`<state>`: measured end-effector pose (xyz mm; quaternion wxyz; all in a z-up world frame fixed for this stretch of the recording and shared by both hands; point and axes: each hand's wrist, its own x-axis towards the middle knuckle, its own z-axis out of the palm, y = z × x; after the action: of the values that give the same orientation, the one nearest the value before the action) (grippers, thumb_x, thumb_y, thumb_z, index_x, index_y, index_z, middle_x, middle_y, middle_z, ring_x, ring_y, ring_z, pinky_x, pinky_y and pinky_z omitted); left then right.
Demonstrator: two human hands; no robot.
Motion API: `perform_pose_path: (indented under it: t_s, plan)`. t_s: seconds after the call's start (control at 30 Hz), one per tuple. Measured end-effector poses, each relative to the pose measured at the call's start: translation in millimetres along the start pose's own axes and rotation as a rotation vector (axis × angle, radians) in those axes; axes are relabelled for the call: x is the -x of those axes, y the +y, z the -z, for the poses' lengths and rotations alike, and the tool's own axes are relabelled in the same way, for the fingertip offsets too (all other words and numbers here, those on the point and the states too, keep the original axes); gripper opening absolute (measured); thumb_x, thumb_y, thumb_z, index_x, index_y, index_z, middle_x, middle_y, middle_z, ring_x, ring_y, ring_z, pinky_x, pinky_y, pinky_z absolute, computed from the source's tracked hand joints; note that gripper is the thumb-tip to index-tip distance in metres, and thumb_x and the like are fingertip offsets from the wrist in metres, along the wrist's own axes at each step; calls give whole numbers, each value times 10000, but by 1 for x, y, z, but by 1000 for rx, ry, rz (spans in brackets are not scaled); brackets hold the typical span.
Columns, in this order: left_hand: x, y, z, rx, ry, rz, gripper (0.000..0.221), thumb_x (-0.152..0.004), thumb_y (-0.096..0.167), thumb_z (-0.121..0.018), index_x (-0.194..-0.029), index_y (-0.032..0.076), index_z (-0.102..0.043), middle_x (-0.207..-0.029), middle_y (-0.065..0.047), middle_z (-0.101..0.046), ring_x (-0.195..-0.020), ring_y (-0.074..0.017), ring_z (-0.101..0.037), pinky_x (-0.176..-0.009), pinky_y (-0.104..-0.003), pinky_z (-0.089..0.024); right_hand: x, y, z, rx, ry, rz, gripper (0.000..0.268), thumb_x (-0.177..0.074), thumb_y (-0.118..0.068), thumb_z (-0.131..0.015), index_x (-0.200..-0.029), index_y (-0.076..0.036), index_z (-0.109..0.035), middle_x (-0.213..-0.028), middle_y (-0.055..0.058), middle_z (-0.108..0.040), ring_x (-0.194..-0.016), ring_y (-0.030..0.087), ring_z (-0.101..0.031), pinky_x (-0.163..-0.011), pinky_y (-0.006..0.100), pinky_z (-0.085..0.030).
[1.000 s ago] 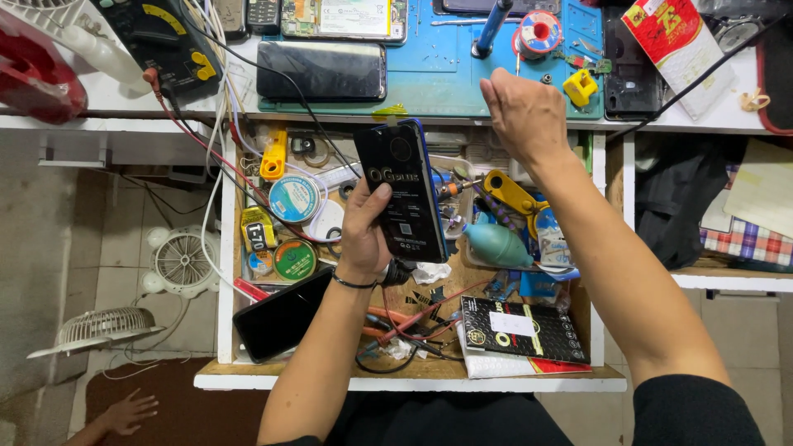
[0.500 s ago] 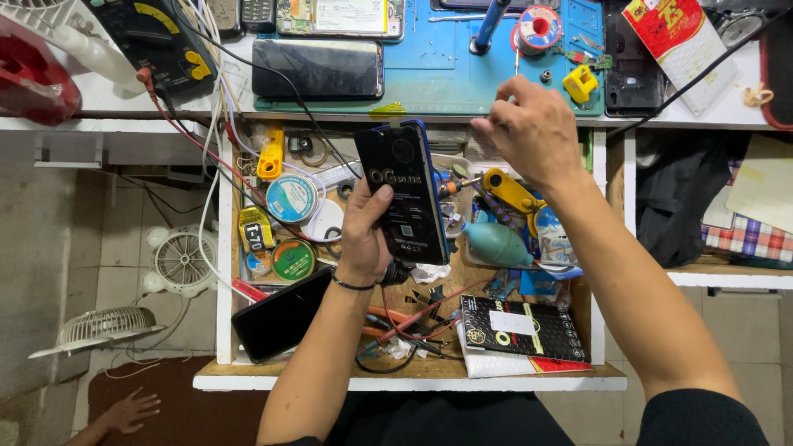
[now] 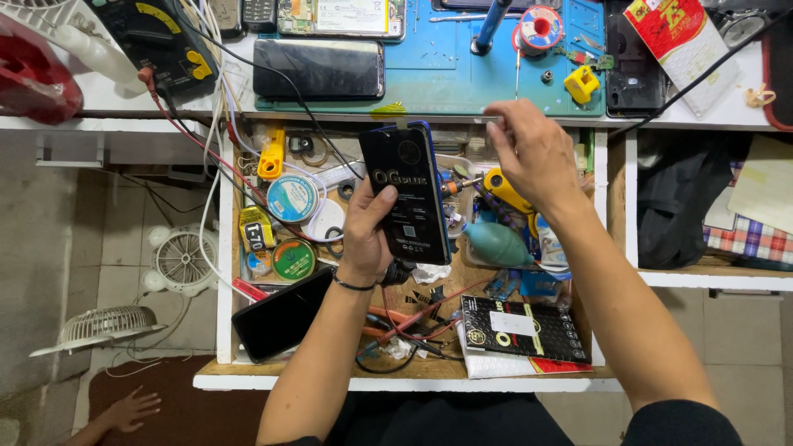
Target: The person holds a smartphone and uses a screwdriver to pry open the back cover. They repeatedly insert the tool along the edges to separate the case, then rotate the phone to access different sides.
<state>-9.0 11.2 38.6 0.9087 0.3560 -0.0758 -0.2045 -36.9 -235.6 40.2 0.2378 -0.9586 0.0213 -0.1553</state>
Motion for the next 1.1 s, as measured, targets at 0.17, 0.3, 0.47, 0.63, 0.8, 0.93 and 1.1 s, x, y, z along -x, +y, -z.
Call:
perform_pose_path:
  t_s: [0.17, 0.3, 0.47, 0.63, 0.8, 0.93, 1.1]
  plan:
    - [0, -14, 7, -142, -10, -17, 131, -964, 87, -601, -1052, 31, -679, -872, -114, -733, -836, -150, -720, -734, -312, -626, 34, -47, -15, -925, -92, -231, 393, -1108, -308, -368, -1414, -101, -505, -1297, 138, -582, -1049, 256, -686, -813, 330, -572]
    - [-1, -13, 11, -481, -33, -29, 123, -989, 137, -626, -1026, 50, -705, -866, -54, -720, -891, -101, -656, -787, -314, -583, 63, -63, -43, -1246, -88, -241, 620, -1060, -519, -333, -1562, -155, -347, -1511, 204, -447, -1255, 399, -623, -917, 438, -607]
    - [4, 0, -15, -876, -80, -26, 216, -994, 274, -637, -1020, 68, -694, -864, -88, -689, -892, -174, -625, -831, -402, -542, 87, -50, -90, -1480, 49, -304, 526, -1072, -302, -433, -1535, -53, -408, -1013, 59, -619, -783, 85, -623, -684, 246, -564]
    - [7, -4, -21, -1077, -140, 10, 259, -1009, 297, -582, -1032, 62, -689, -855, -151, -669, -859, -337, -688, -814, -456, -540, 75, -68, -72, -1716, 129, -510, 349, -1075, -217, -487, -1381, -63, -559, -1080, 96, -692, -947, 157, -704, -877, 330, -607]
    - [2, 9, -49, -1208, -267, 103, 451, -1008, 467, -506, -1100, 32, -580, -1025, -254, -579, -965, -504, -629, -783, -534, -534, 75, -63, -68, -1887, 169, -506, 376, -1079, -221, -448, -1415, -73, -533, -1198, 159, -688, -1091, 244, -695, -1025, 429, -567]
    - [-3, 21, -66, -1189, -296, 167, 549, -1014, 576, -389, -1194, 73, -515, -1078, -225, -566, -994, -474, -653, -837, -539, -537, 80, -46, -73, -1908, 214, -480, 364, -1084, -210, -442, -1403, -59, -532, -1253, 165, -674, -1161, 249, -675, -1084, 431, -538]
    - [1, 28, -74, -1008, -297, 173, 459, -1036, 492, -303, -1324, 154, -187, -1324, -412, -496, -1214, -567, -570, -938, -617, -510, 82, -45, -62, -2067, 213, -497, 385, -1086, -266, -436, -1408, -101, -567, -1330, 168, -669, -1242, 299, -649, -1120, 509, -499]
